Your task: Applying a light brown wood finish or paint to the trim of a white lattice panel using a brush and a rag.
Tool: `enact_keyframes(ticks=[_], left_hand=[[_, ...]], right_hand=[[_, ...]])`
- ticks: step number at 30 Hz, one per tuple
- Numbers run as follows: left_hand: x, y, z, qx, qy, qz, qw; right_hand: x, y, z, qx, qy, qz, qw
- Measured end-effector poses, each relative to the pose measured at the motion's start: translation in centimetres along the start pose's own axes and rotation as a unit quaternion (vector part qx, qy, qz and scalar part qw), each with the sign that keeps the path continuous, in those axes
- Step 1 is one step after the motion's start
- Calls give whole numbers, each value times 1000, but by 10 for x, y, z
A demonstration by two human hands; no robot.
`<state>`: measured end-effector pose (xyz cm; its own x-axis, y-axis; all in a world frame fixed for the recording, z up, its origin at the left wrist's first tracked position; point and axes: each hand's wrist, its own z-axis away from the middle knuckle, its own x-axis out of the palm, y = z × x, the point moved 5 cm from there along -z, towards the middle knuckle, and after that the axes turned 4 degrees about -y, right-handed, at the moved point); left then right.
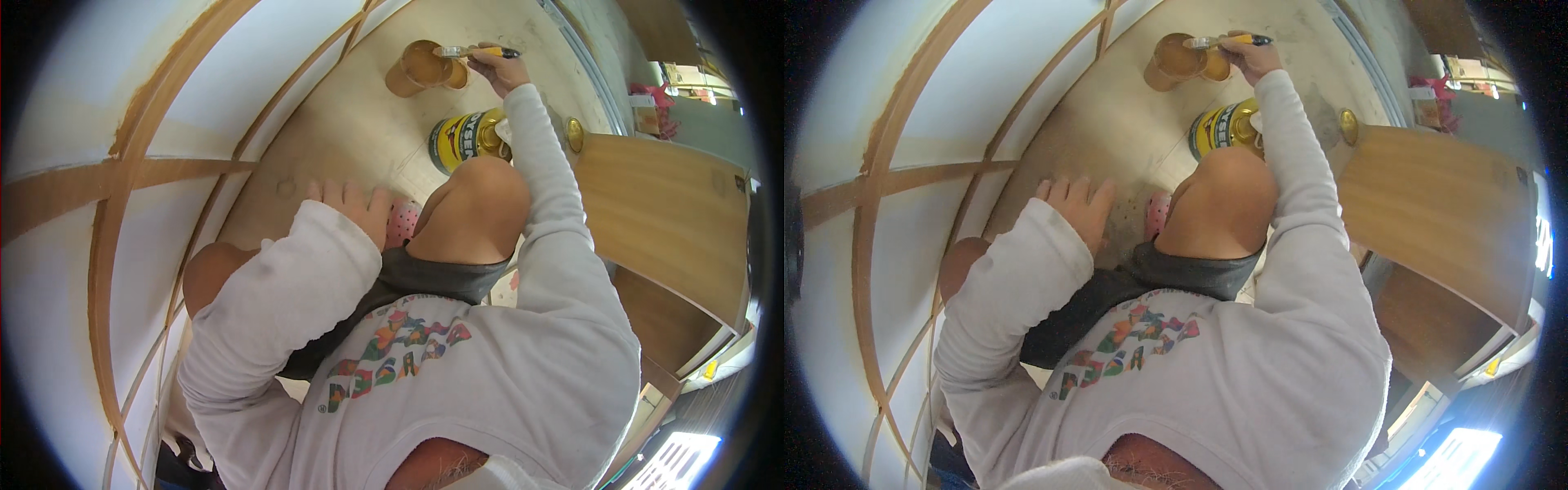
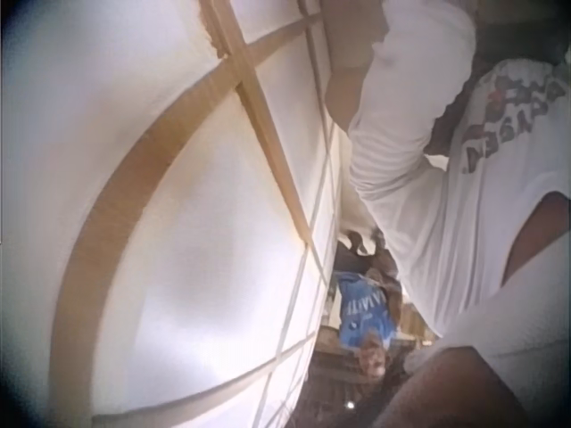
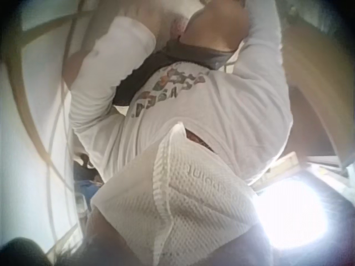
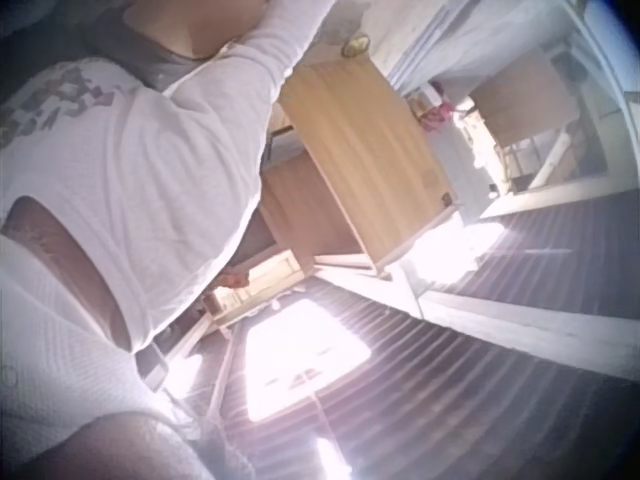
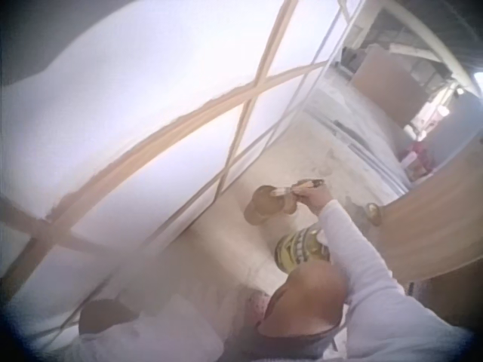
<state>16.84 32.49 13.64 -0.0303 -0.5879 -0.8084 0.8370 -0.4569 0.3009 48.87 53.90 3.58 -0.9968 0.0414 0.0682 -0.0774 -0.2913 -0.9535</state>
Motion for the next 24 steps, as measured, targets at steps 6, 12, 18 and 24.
enact_keyframes(ticks=[6, 12, 18, 24], left_hand=[[-21, 7, -1, -17, -64, 9, 998], [-3, -4, -9, -29, -96, -31, 994], [-10, -1, -15, -20, -45, -15, 999], [-20, -3, -4, -12, -29, -32, 999]], right_hand=[[-29, 0, 15, 4, 34, -258, 966], [-17, 0, 30, -28, 65, -372, 926], [-24, -25, 36, -68, 52, -430, 898], [-1, -86, 60, -164, 18, -471, 867]])
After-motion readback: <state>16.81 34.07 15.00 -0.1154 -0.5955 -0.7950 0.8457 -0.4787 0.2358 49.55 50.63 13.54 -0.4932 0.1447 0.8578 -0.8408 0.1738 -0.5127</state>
